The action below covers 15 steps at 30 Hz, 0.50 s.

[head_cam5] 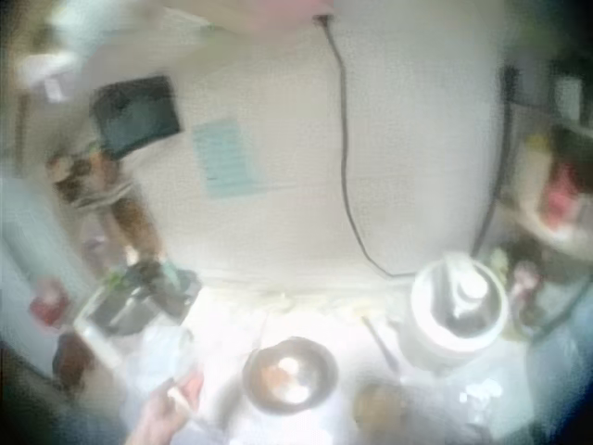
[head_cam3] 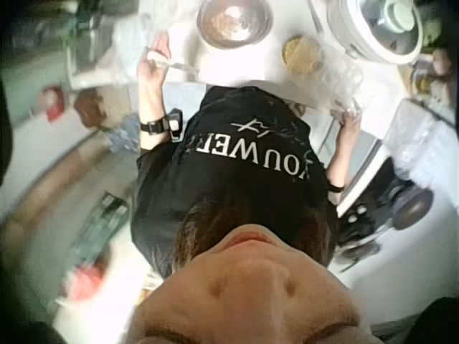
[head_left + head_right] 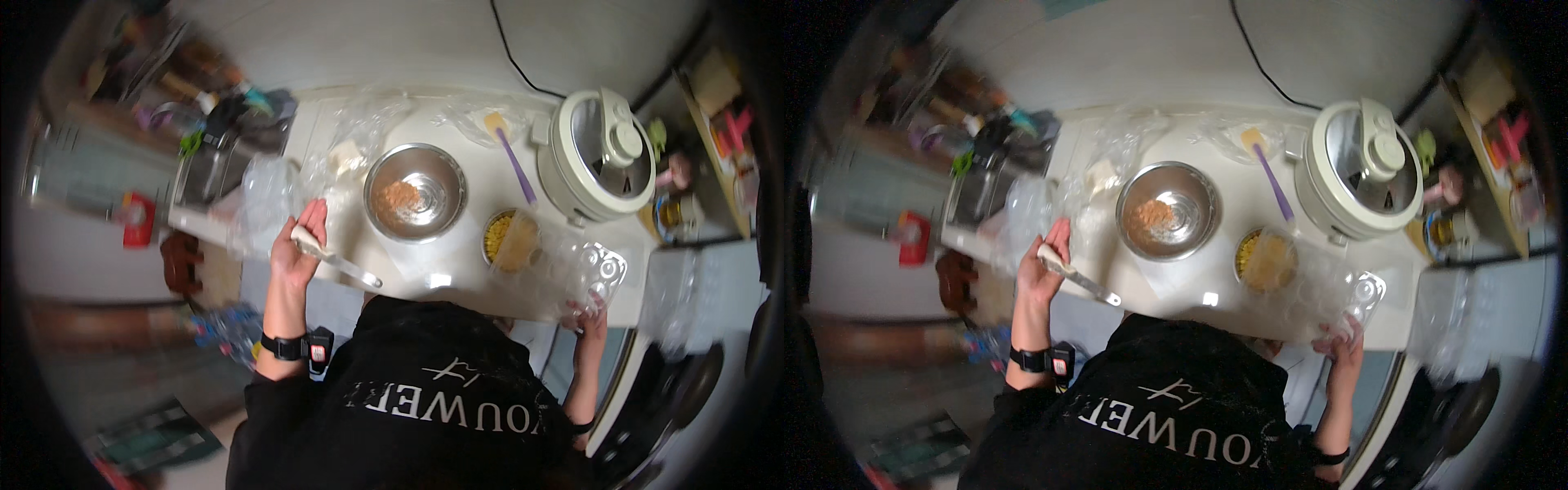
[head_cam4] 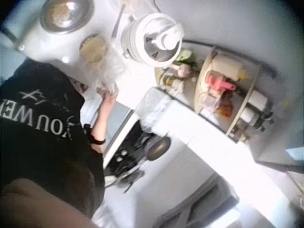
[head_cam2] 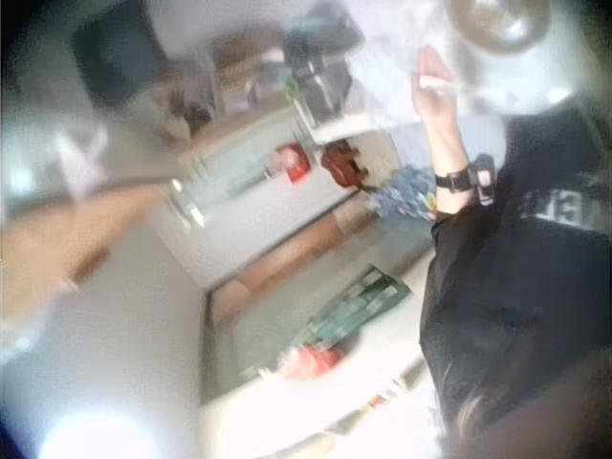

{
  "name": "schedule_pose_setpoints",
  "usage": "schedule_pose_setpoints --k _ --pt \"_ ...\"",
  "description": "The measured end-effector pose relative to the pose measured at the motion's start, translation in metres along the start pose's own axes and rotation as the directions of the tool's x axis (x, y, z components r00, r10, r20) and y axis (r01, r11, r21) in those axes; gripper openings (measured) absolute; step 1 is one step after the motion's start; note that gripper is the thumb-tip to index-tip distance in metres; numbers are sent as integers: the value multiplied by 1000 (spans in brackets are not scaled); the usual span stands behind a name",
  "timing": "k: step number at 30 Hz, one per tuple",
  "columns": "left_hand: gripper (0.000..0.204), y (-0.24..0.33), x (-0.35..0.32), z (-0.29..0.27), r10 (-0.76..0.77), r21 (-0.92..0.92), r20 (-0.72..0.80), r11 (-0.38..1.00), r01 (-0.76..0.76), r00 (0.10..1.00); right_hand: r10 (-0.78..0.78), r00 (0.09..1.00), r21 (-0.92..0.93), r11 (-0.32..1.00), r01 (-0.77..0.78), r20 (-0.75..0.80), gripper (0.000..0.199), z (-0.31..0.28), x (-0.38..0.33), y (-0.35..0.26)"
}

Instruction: The person washes a cutting board in the sink, then moves to the counter to assemble food items. They place a sheet of dough on the counter, spread a meat mixture onto it, add corn, and roll the sheet into a cylinder. The process is repeated with additional sheets.

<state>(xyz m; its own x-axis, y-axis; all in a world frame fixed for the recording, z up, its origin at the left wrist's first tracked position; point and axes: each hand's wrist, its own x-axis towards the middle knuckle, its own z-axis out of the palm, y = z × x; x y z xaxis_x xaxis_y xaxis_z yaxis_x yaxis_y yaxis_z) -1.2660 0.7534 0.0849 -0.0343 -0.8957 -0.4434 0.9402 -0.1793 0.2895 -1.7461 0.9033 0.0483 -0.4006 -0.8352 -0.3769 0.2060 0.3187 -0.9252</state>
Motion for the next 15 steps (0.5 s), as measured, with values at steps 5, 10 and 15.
schedule_pose_setpoints --k 5,10,15 --pt "47 50 62 3 -141 188 -219 965 184 965 59 975 130 991 -32 -212 45 58 -28 22" --pt "46 48 77 6 -190 271 -201 932 241 961 257 944 136 963 -232 -207 42 65 -38 38" --pt "44 19 47 -6 -156 247 -228 946 212 961 410 868 -74 911 -406 278 45 49 -20 46"
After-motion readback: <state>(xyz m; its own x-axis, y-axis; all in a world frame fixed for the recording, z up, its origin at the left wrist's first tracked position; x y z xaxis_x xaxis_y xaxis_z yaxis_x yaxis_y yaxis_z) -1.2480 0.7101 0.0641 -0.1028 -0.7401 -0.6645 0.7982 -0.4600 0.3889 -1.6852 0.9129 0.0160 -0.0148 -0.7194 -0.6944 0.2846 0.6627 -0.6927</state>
